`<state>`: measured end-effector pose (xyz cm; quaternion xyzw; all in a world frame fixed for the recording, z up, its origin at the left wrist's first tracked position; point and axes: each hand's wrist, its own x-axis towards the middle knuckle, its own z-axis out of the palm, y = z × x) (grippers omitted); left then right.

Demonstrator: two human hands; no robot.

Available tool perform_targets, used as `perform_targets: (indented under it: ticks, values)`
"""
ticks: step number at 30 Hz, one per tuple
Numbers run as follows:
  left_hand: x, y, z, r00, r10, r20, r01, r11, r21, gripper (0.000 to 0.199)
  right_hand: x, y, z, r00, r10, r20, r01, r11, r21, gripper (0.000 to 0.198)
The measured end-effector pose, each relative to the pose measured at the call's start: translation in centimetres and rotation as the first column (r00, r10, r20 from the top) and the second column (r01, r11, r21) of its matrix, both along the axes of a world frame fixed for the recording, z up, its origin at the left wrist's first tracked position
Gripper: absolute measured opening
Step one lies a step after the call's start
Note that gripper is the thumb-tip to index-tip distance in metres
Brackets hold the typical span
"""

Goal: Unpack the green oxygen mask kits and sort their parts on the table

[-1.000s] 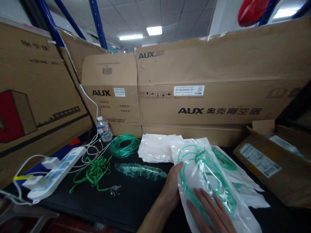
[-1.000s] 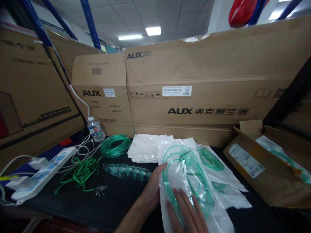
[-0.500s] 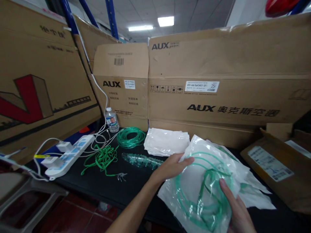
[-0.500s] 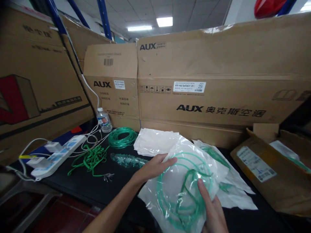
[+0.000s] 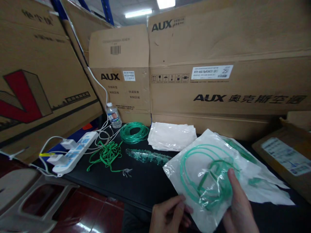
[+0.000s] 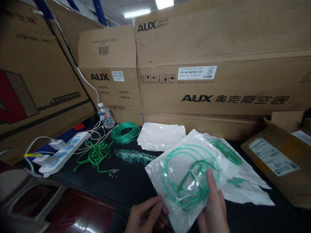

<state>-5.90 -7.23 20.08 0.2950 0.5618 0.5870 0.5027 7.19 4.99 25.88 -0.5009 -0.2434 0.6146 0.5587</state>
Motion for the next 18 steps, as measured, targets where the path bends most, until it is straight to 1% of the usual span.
perform_targets:
  ticks: [2,4,9,12,14,16,18]
  values:
    - [-0.2,0.8,0.1,0.996,0.022,0.091,-0.017,0.998,-0.056,0.072,-0.2,-0.5,-0.1,0.999,-0.019,-0.045,0.016,0.999,-0.050,0.069]
    - [-0.5,1.3,0.5,0.989,0.008,0.145,0.006,0.995,-0.098,0.074,-0.2,-0.9,-0.3,0.998,-0.029,-0.064,0.025,0.997,-0.067,0.070]
    - [0.2,2.1,1.2,0.972,-0.088,0.216,0.113,0.988,-0.104,0.077,-0.2,-1.6,-1.1,1.000,0.014,-0.019,-0.014,0.999,-0.030,0.076]
    - [1.0,3.1,1.6,0.957,-0.066,0.283,0.100,0.989,-0.105,0.079,-0.2,-1.8,-1.2,1.000,0.015,0.001,-0.015,1.000,0.021,0.076]
    - [1.3,3.7,1.8,0.961,-0.052,0.273,0.085,0.990,-0.108,0.075,-0.1,-1.8,-1.2,0.999,0.022,0.036,-0.024,0.998,0.063,0.074]
    - [1.4,4.0,1.9,0.974,-0.063,0.215,0.091,0.988,-0.123,0.069,0.0,-1.8,-1.1,0.997,0.031,0.077,-0.038,0.995,0.091,0.074]
    - [1.4,4.1,1.9,0.988,-0.047,0.150,0.066,0.990,-0.126,0.063,0.0,-1.8,-1.0,0.994,0.036,0.100,-0.046,0.994,0.102,0.075]
